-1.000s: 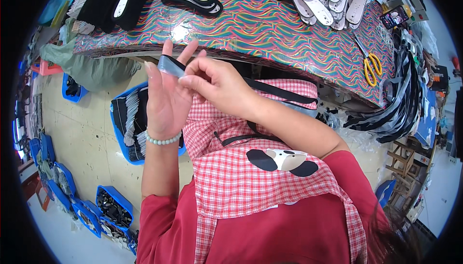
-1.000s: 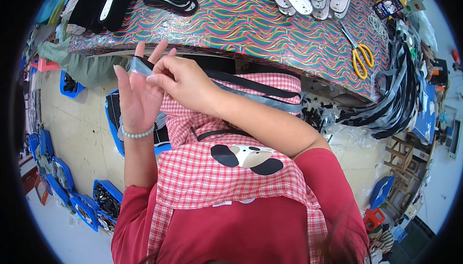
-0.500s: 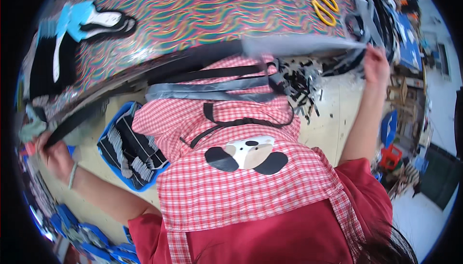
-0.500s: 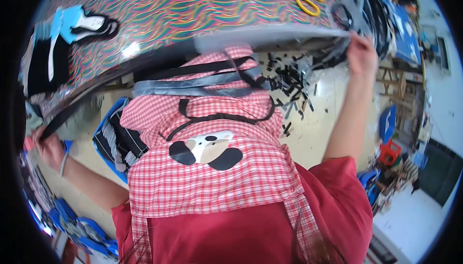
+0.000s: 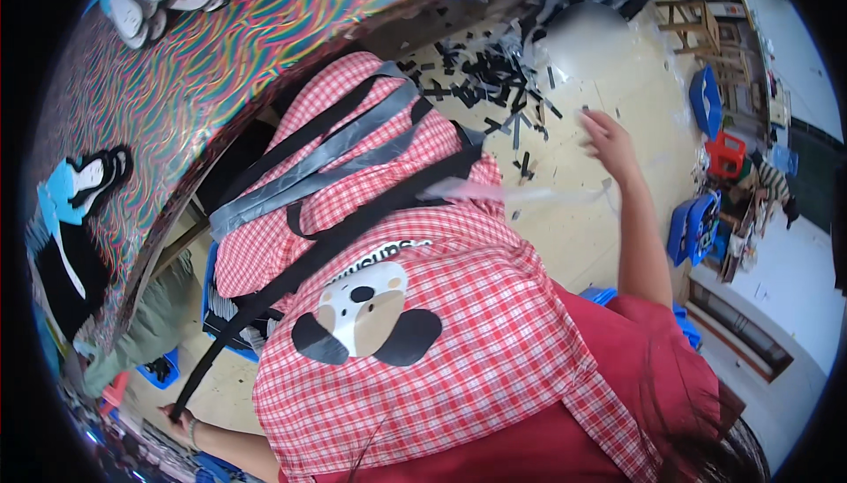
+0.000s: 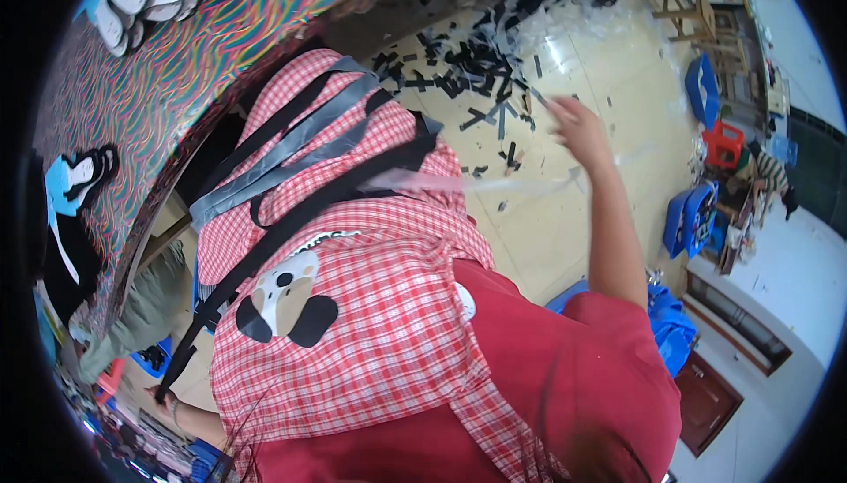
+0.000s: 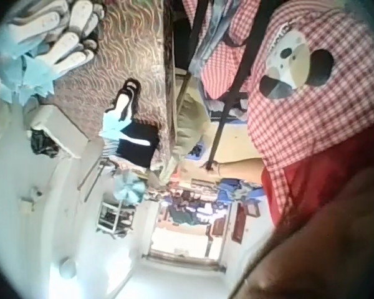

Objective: The person assembles light blue slipper soles by wrapping black elastic straps around them. They pick up a sole, wrap the strap, and use yellow-handled scissors to trim the excess material. The finished slipper is placed on a pile on the table.

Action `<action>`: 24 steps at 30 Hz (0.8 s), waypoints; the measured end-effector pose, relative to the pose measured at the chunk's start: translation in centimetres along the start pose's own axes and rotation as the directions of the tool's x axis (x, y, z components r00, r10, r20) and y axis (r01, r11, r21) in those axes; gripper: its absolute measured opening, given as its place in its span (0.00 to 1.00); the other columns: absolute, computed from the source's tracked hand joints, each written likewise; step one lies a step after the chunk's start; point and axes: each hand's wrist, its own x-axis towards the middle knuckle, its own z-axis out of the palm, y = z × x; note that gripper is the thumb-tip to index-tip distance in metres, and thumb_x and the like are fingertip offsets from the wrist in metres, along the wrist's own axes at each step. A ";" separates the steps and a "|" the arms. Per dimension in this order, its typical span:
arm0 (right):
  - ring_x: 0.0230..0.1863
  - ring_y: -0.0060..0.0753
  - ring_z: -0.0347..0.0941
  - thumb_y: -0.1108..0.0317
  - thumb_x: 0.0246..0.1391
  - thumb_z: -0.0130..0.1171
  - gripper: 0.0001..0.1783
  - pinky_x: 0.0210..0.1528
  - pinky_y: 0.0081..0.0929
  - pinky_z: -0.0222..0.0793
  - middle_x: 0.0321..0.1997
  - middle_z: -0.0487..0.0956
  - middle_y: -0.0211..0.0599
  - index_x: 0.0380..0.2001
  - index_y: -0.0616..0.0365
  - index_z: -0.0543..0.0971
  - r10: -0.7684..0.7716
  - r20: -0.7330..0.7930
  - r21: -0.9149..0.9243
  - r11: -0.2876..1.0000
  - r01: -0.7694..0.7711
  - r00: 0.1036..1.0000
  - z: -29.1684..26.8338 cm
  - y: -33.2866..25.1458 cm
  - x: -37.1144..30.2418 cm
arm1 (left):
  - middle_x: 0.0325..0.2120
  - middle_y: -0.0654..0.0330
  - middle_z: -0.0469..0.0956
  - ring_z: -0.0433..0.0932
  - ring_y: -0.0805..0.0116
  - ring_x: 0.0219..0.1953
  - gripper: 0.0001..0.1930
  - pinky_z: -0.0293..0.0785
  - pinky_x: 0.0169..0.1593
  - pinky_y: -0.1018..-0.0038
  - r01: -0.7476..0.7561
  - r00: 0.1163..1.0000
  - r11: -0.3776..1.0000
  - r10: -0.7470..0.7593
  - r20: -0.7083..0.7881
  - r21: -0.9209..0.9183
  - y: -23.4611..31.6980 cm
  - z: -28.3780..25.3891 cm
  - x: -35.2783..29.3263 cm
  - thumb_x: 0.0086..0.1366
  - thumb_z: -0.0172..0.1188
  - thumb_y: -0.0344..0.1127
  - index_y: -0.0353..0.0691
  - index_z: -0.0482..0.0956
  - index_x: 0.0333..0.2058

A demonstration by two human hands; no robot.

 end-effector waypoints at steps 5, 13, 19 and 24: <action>0.33 0.27 0.75 0.50 0.52 0.61 0.22 0.33 0.26 0.69 0.34 0.79 0.35 0.39 0.58 0.77 -0.530 0.566 0.162 0.822 0.545 0.631 8.9 -13.0 -7.8 | 0.28 0.55 0.71 0.71 0.63 0.29 0.14 0.73 0.34 0.68 -0.087 0.996 0.994 0.089 -0.021 0.070 0.5 1.7 -1.1 0.62 0.53 0.21 0.29 0.75 0.47; 0.36 0.47 0.74 0.59 0.52 0.58 0.12 0.39 0.35 0.69 0.31 0.77 0.46 0.30 0.58 0.79 -0.738 0.448 0.158 0.621 0.768 0.504 14.0 -14.7 -5.1 | 0.25 0.57 0.70 0.70 0.64 0.28 0.11 0.71 0.33 0.72 -0.177 0.984 0.972 0.174 0.033 0.157 2.4 2.6 0.9 0.61 0.54 0.22 0.29 0.76 0.43; 0.36 0.27 0.72 0.61 0.59 0.49 0.15 0.38 0.28 0.71 0.34 0.76 0.34 0.42 0.61 0.75 0.129 -0.089 0.883 0.468 0.019 0.988 -5.8 8.1 12.7 | 0.24 0.59 0.69 0.68 0.67 0.27 0.12 0.70 0.33 0.73 -0.248 0.969 0.961 0.246 0.031 0.123 -3.1 5.1 -0.2 0.61 0.53 0.23 0.30 0.75 0.44; 0.46 0.47 0.76 0.67 0.56 0.47 0.17 0.48 0.37 0.73 0.47 0.78 0.47 0.42 0.67 0.77 0.315 -0.873 0.162 0.907 -0.389 0.373 -32.9 31.5 2.7 | 0.24 0.61 0.68 0.67 0.70 0.26 0.12 0.69 0.32 0.74 -0.300 0.953 0.930 0.303 0.017 0.212 -7.6 7.5 -2.2 0.62 0.52 0.24 0.31 0.74 0.45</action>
